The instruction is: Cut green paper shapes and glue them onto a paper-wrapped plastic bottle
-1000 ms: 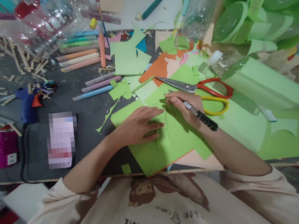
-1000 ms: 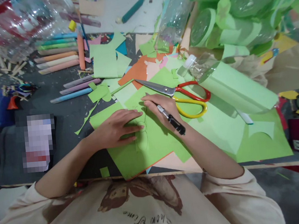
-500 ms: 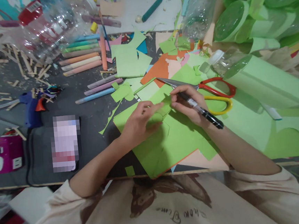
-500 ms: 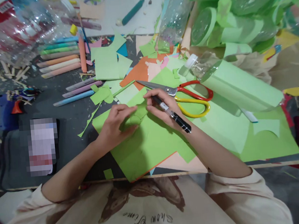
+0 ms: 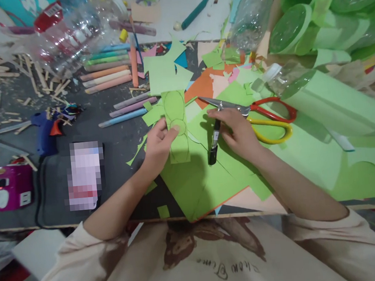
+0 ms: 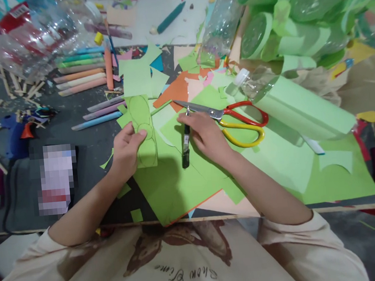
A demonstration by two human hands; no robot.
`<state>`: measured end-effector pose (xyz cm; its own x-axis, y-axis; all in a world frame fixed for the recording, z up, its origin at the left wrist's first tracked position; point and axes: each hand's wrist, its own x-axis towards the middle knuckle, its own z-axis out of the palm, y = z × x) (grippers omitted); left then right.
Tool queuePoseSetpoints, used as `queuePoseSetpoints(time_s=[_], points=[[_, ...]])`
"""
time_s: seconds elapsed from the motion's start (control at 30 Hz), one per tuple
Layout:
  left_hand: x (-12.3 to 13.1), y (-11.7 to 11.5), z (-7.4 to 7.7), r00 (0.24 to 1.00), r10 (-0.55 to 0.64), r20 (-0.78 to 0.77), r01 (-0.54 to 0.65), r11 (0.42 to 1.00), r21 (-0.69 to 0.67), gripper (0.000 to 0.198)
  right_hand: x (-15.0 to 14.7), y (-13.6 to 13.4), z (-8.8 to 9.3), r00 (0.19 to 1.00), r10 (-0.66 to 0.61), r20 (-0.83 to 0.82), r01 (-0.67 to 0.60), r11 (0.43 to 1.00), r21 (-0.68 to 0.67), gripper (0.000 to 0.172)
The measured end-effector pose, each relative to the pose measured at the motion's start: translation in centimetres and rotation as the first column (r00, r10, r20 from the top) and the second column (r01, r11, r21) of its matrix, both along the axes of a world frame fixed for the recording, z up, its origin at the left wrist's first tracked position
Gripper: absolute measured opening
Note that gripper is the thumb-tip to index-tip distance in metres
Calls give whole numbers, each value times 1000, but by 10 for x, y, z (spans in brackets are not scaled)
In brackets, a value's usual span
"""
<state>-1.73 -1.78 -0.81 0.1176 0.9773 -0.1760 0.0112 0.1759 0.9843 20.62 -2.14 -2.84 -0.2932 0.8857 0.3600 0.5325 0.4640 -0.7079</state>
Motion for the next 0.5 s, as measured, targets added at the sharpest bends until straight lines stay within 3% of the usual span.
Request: queuePoseSetpoints(time_s=[0.07,0.13,0.33,0.5], points=[[0,1,-1,999,26,39,-25,999,-28,39,0,0,-2,999,27,43,-30,998,61,41],[0,1,0,998,39,47,-37,998,-57,41,0,-1,-4,998,-22,53,18,997,73,42],[1,-2,9,999,4,-37,-8,995,-96,39,-1,-4,-3,980,-200,-19,200,980,-24,27],[4,-6,11,992,13,-123,-26,994,-105,44,-14,-16,12,992,-92,-90,81,989,-121,33]])
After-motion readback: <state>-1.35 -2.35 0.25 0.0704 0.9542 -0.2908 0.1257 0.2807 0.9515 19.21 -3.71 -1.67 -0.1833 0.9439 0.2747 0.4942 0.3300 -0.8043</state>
